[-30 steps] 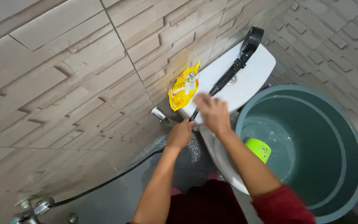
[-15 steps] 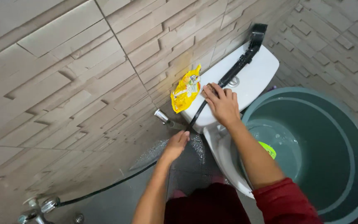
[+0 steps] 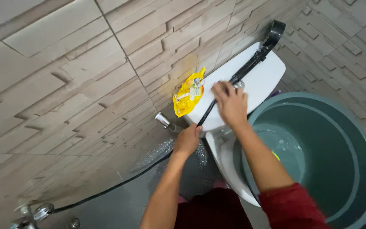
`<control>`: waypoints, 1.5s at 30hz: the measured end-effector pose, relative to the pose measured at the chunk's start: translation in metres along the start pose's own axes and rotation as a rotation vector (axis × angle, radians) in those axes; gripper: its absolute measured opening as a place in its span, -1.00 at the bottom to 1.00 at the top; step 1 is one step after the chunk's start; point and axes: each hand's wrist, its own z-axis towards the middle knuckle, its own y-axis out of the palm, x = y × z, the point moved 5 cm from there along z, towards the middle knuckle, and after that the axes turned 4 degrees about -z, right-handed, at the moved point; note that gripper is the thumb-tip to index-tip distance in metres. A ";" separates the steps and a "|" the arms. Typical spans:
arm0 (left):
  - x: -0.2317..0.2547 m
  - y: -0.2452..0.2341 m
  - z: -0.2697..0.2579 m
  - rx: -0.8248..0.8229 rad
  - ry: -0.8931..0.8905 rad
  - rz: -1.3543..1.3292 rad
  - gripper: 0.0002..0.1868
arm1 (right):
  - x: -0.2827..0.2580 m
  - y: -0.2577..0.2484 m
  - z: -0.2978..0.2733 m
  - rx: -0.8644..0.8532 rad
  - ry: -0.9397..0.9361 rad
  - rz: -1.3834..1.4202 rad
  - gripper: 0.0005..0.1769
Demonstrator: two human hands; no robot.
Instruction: Clean a large plastic basin, a hand scoop, and a handheld bidet sprayer in a bathroom.
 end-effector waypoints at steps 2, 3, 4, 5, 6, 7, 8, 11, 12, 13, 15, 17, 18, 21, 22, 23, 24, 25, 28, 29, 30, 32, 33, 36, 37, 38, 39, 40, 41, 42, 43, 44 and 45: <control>0.003 -0.003 0.002 -0.001 -0.004 0.040 -0.59 | 0.002 -0.001 0.009 0.087 0.128 -0.057 -0.49; 0.004 -0.002 0.002 0.006 -0.018 0.071 -0.58 | -0.008 0.004 0.002 0.060 0.060 -0.079 -0.50; 0.004 -0.001 0.003 0.013 -0.031 0.102 -0.58 | -0.019 0.009 -0.005 0.033 -0.009 -0.100 -0.51; 0.004 -0.002 0.006 0.013 -0.026 0.101 -0.58 | -0.022 0.011 -0.018 0.036 -0.008 -0.104 -0.51; 0.003 -0.004 0.009 0.014 -0.034 0.128 -0.59 | -0.030 0.013 -0.032 0.038 -0.110 -0.021 -0.43; 0.002 -0.003 0.009 0.011 -0.044 0.154 -0.59 | -0.037 0.016 -0.050 0.034 -0.211 0.063 -0.36; 0.008 -0.004 0.010 0.007 -0.042 0.151 -0.59 | -0.023 0.014 -0.036 0.031 -0.209 0.059 -0.36; 0.015 -0.008 0.005 -0.017 -0.074 0.179 -0.58 | 0.012 0.015 -0.003 -0.119 0.041 0.085 -0.50; 0.016 -0.011 0.007 -0.008 -0.073 0.194 -0.57 | 0.013 0.008 0.007 -0.065 0.100 0.033 -0.50; 0.017 -0.011 0.005 -0.005 -0.075 0.202 -0.57 | 0.016 0.001 0.013 -0.020 0.158 -0.022 -0.49; 0.006 -0.003 0.007 -0.007 -0.075 0.198 -0.58 | -0.005 0.022 -0.020 -0.043 0.053 0.063 -0.48; -0.001 -0.002 0.013 -0.006 -0.075 0.194 -0.59 | -0.023 0.024 -0.036 -0.064 -0.055 0.148 -0.48; -0.003 -0.002 0.015 -0.020 -0.086 0.198 -0.59 | -0.031 0.013 -0.039 -0.045 -0.119 0.186 -0.44; -0.003 0.003 0.007 -0.043 -0.106 0.195 -0.57 | -0.004 0.016 -0.020 0.017 -0.056 0.199 -0.48; -0.001 0.002 0.004 -0.048 -0.109 0.193 -0.56 | 0.016 0.022 -0.008 0.071 0.071 0.175 -0.55; 0.000 0.000 0.006 -0.042 -0.107 0.195 -0.56 | 0.010 0.012 0.002 0.076 0.069 0.176 -0.55; 0.000 -0.002 0.009 -0.032 -0.117 0.176 -0.56 | 0.006 0.000 0.011 0.143 0.099 0.084 -0.52; -0.001 -0.001 0.008 -0.032 -0.129 0.155 -0.56 | 0.002 -0.012 0.014 0.201 0.134 -0.010 -0.49; -0.009 0.003 0.015 -0.051 -0.136 0.123 -0.60 | -0.023 0.049 -0.036 -0.104 -0.045 -0.194 -0.41; -0.010 0.001 0.015 -0.052 -0.139 0.123 -0.60 | -0.026 0.039 -0.037 -0.107 -0.047 -0.191 -0.41; -0.009 0.000 0.014 -0.064 -0.132 0.120 -0.60 | -0.034 0.022 -0.040 0.021 -0.156 0.001 -0.41; -0.011 0.004 0.007 -0.080 -0.134 0.114 -0.59 | -0.030 0.007 -0.036 0.140 -0.265 0.198 -0.39; -0.012 0.003 0.008 -0.075 -0.124 0.094 -0.58 | -0.016 0.016 -0.019 0.080 -0.178 0.096 -0.39; -0.032 0.007 0.015 -0.031 -0.099 -0.009 -0.58 | -0.014 -0.003 0.003 0.142 -0.001 0.041 -0.45; -0.041 0.012 0.020 -0.001 -0.079 -0.094 -0.59 | -0.015 -0.019 0.004 0.262 0.097 0.079 -0.52; -0.046 0.013 0.018 -0.005 -0.075 -0.093 -0.59 | -0.020 -0.018 -0.008 0.264 0.101 0.075 -0.52; -0.048 0.011 0.019 0.035 -0.031 -0.134 -0.61 | -0.031 -0.013 -0.015 0.191 -0.025 0.147 -0.48; -0.051 0.008 0.020 0.075 0.013 -0.175 -0.62 | -0.043 -0.008 -0.023 0.118 -0.152 0.217 -0.44; -0.046 0.005 0.017 0.076 0.007 -0.178 -0.62 | -0.033 -0.005 -0.021 0.113 -0.155 0.219 -0.44; -0.042 0.003 0.013 0.058 -0.010 -0.214 -0.63 | -0.023 0.000 -0.019 0.086 -0.156 0.230 -0.47; -0.037 0.000 0.009 0.035 -0.024 -0.246 -0.64 | -0.014 0.004 -0.019 0.061 -0.149 0.241 -0.50; -0.047 0.005 0.011 0.031 -0.026 -0.244 -0.64 | -0.012 0.000 -0.009 0.059 -0.146 0.243 -0.50; -0.053 0.007 0.017 0.046 -0.003 -0.266 -0.64 | -0.006 -0.007 0.006 0.135 -0.062 0.183 -0.54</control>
